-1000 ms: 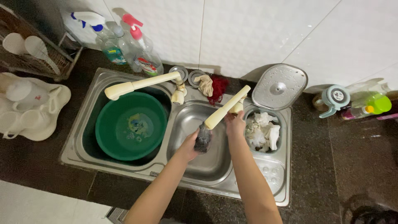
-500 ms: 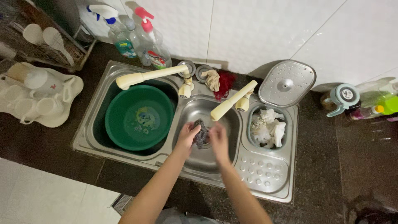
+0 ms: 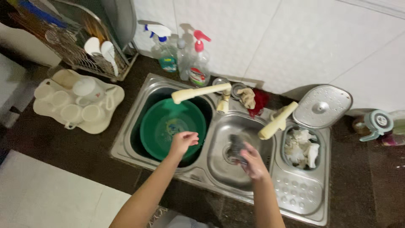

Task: The person cleans a two-burner gas stove by wiping the surface with a paper towel, rinsing a steel wool pad at the sink, and scrubbing the burners with the pad while applying spray cleaner. The person repeatedly wipes and scrubs the burners and surrounding areas.

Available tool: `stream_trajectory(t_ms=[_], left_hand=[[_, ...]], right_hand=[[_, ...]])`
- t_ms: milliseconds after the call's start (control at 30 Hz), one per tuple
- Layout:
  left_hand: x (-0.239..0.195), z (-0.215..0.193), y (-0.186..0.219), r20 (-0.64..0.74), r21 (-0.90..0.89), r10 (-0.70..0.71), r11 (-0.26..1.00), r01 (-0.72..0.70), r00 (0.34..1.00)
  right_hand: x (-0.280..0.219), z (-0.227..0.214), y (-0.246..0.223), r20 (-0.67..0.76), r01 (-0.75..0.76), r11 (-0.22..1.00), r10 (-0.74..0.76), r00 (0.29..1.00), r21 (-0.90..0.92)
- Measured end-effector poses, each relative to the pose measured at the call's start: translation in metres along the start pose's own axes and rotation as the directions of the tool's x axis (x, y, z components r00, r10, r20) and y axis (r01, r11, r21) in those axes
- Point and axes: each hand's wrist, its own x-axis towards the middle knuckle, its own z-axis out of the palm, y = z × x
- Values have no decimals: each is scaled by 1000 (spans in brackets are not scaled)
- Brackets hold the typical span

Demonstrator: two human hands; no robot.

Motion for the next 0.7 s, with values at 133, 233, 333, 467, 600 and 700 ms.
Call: stream_trajectory(t_ms=[133, 233, 333, 467, 600, 700], left_hand=[[33, -64, 30, -29, 92, 79, 993, -76, 996], [77, -104, 48, -85, 361, 257, 908, -210, 963], [148, -134, 73, -194, 372, 252, 913, -167, 948], [247, -143, 129, -282, 478, 484, 820, -316, 829], [289, -124, 175, -313, 437, 587, 787, -436, 746], [298, -99, 204, -367, 444, 569, 802, -399, 736]], right_hand=[[10, -29, 40, -341, -128, 990, 103, 934, -52], [11, -11, 62, -595, -597, -8, -67, 801, -802], [5, 6, 35, -746, -730, 184, -37, 664, -659], [-21, 8, -7, -473, -188, 879, -48, 880, -438], [-35, 0, 27, -373, 201, 969, -134, 918, 146], [-25, -6, 72, -687, -568, 439, -178, 704, -696]])
